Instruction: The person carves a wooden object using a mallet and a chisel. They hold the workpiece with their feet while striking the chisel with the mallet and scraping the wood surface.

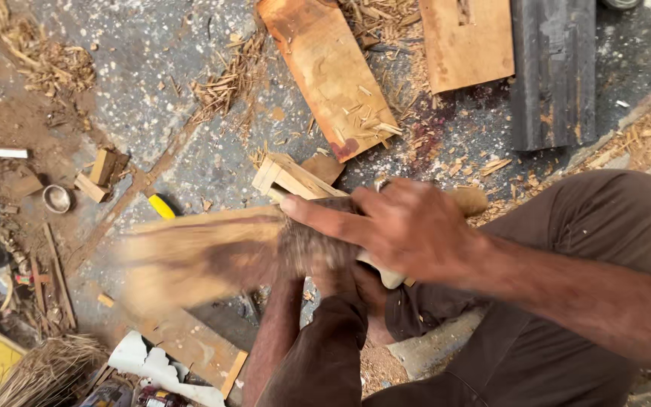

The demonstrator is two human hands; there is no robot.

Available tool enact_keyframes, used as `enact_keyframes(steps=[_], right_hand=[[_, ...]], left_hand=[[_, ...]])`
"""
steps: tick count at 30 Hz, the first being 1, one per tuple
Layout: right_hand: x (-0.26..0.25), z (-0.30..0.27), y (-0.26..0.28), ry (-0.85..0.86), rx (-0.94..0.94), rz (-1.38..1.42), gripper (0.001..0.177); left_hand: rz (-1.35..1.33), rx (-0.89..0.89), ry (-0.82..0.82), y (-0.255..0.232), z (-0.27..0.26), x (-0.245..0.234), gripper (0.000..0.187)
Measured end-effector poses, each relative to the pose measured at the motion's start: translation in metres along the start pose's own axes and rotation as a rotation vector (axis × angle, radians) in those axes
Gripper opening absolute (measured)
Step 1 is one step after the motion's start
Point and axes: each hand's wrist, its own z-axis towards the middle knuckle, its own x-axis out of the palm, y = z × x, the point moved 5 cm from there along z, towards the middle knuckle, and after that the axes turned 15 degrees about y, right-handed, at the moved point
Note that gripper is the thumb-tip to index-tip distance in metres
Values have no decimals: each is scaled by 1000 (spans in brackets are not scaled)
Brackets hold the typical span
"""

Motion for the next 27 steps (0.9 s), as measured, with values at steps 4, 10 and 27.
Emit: enact_keyframes(steps=[4,10,27], right_hand=[[15,-9,-7,8,44,-17,67],[-8,-16,-8,-105,69,396,88],[5,25,-1,-45,-10,-32,74]], left_hand=[[10,9,52,4,17,23,26],[-5,15,33,6,24,14,27],[-61,1,-34,13,10,-14,28]])
